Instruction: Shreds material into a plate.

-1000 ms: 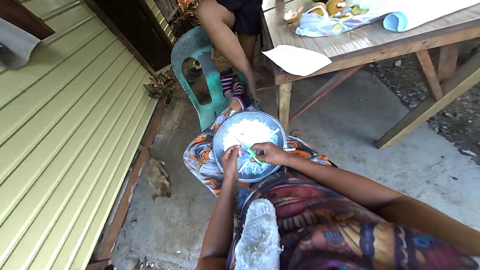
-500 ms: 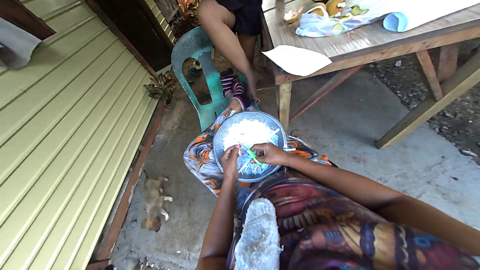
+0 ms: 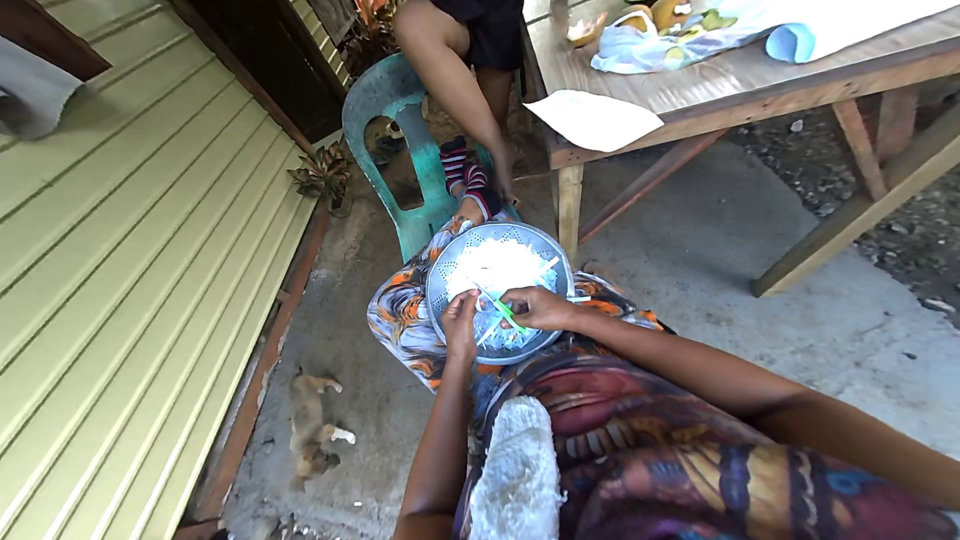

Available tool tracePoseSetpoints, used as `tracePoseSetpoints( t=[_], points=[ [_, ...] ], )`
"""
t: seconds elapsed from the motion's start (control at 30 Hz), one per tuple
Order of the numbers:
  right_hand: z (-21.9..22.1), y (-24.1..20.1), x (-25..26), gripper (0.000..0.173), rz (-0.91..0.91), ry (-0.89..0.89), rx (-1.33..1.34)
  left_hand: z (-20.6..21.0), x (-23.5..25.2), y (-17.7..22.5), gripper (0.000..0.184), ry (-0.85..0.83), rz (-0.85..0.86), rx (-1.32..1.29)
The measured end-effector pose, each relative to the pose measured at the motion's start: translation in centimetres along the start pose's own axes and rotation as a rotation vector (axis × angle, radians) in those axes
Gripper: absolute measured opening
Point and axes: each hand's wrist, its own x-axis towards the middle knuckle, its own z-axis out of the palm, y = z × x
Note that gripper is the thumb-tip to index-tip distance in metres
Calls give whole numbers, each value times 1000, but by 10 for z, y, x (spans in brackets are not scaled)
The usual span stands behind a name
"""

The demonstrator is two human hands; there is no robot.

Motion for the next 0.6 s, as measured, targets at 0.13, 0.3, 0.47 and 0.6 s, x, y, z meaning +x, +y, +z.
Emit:
tracePoseSetpoints(
  t=[0.13,0.3,0.47,0.6],
  points=[
    [0,0,0,43,12,16,11,0,1,-1,17,-4,1,-2],
    [0,0,0,40,18,28,17,1,1,0,16,22,-11,-4],
    [-1,-3,-1,49,27,-10,1,0,2,0,18,14,-4,-7],
    [0,-2,-1,48,26,-9,3,0,0,0,16,-1,-2,3]
  ],
)
